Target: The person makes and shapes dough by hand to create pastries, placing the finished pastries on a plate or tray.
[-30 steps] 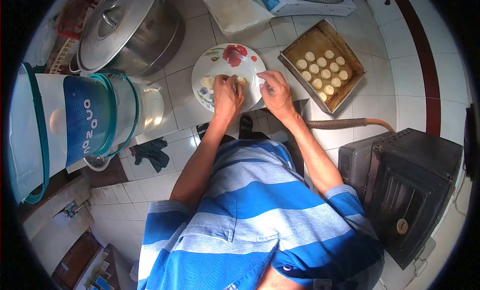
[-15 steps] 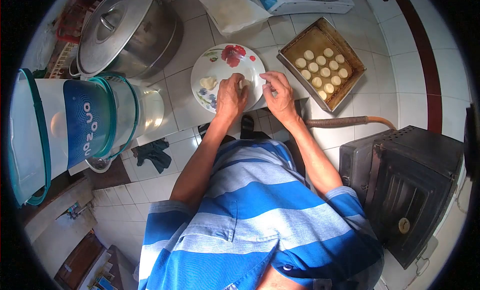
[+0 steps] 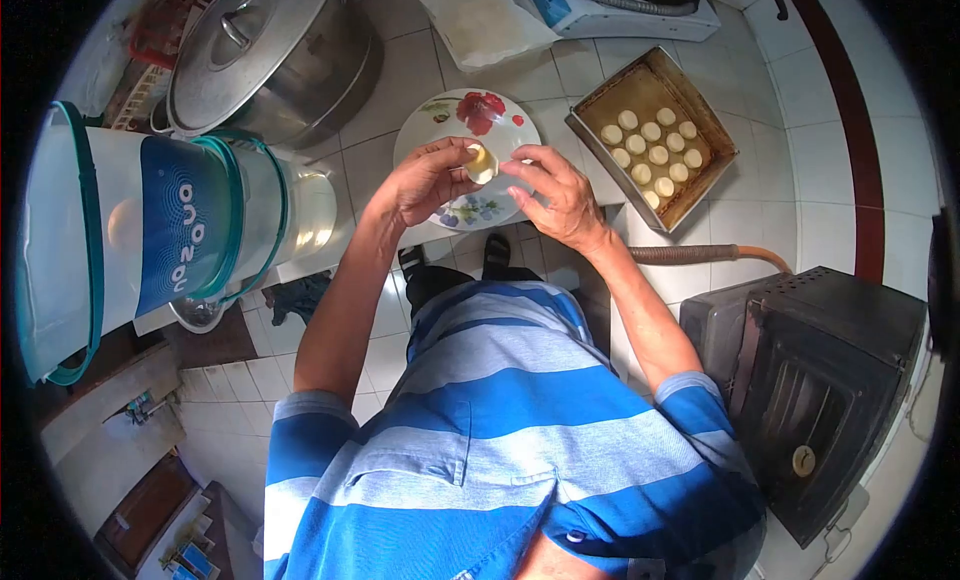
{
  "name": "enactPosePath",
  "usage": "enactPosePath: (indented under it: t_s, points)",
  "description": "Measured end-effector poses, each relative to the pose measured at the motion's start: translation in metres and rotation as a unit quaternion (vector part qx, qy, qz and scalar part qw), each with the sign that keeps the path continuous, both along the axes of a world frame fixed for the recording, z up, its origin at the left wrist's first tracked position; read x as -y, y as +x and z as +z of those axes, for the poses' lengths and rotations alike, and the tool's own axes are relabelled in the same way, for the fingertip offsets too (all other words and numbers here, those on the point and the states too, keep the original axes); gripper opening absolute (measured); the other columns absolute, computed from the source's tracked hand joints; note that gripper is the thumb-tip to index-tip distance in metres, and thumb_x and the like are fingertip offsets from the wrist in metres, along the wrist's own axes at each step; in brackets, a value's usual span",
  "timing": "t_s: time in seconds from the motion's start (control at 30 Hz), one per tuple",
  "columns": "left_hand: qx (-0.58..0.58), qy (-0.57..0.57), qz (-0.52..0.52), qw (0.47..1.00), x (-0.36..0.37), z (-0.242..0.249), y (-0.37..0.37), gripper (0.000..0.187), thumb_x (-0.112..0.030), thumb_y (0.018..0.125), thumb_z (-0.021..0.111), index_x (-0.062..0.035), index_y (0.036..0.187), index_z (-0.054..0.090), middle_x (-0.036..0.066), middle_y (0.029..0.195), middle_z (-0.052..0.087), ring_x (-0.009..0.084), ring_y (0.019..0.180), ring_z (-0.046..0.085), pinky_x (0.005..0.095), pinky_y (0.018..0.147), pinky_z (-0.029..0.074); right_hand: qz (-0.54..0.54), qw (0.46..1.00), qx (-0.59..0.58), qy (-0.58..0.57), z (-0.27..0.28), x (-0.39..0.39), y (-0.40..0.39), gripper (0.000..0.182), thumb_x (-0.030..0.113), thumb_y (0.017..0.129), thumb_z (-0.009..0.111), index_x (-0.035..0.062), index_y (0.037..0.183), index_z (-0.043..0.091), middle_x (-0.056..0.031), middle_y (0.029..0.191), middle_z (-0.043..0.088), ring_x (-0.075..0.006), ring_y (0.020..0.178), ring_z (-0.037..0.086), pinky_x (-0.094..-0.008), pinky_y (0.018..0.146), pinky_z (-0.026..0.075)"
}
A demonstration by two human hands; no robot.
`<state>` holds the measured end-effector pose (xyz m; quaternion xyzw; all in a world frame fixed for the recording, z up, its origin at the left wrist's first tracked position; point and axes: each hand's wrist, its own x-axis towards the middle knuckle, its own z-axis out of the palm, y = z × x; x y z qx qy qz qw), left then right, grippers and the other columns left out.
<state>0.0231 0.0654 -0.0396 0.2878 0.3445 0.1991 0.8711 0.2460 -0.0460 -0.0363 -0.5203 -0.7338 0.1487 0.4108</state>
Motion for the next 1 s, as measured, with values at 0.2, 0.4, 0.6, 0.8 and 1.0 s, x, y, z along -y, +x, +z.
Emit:
enactPosePath:
  t_s: [0.2,0.4,0.6,0.8,1.0]
  points:
    - [-0.007,-0.005,-0.028,1.0,0.004,0.007,-0.011,0.023,-0.019,0.102,0.068,-0.0029,0.119,0.069,0.003,0.105,0.071,0.0105,0.093,0.068,0.0308,0.091,0.061,0.065,0.99,0.08,0.094,0.0,-0.008,-0.007,0.03,0.01,0.083,0.078,0.013,0.112,0.074,-0.0068,0.116,0.066,-0.0282,0.098,0.069,-0.0397,0.084,0.057]
    - [-0.013,0.015,-0.048,0.999,0.01,0.008,-0.012,0.026,-0.021,0.102,0.068,-0.0027,0.12,0.069,0.004,0.105,0.071,0.0129,0.099,0.07,0.0299,0.092,0.06,0.097,0.981,0.119,0.117,-0.003,-0.009,-0.008,0.032,0.007,0.081,0.072,0.0155,0.111,0.075,-0.0053,0.115,0.067,-0.0262,0.092,0.067,-0.0394,0.082,0.057]
    - [-0.026,0.042,-0.048,0.998,0.014,0.003,-0.011,0.029,-0.02,0.102,0.068,-0.0015,0.124,0.066,0.008,0.115,0.07,0.0167,0.103,0.07,0.0328,0.098,0.059,0.104,0.98,0.119,0.123,0.005,-0.011,-0.011,0.036,0.002,0.073,0.08,0.0092,0.107,0.075,-0.0092,0.119,0.069,-0.029,0.091,0.071,-0.0396,0.079,0.059]
    - [-0.046,0.069,-0.034,0.996,0.029,0.004,-0.002,0.029,-0.017,0.101,0.069,0.0007,0.124,0.065,0.008,0.116,0.069,0.0202,0.11,0.07,0.0348,0.101,0.058,0.059,0.997,0.011,0.051,0.003,-0.008,-0.017,0.036,0.007,0.082,0.075,0.0132,0.117,0.073,-0.0089,0.121,0.066,-0.0317,0.105,0.068,-0.0402,0.091,0.056]
    - [-0.002,0.02,-0.003,1.0,0.035,0.01,-0.004,0.034,-0.013,0.103,0.065,0.0013,0.133,0.063,0.009,0.121,0.069,0.0213,0.112,0.069,0.035,0.101,0.058,-0.006,0.859,-0.372,-0.351,-0.011,-0.013,-0.018,0.048,0.022,0.09,0.079,0.0067,0.132,0.063,-0.0107,0.13,0.063,-0.0215,0.12,0.061,-0.0375,0.097,0.051]
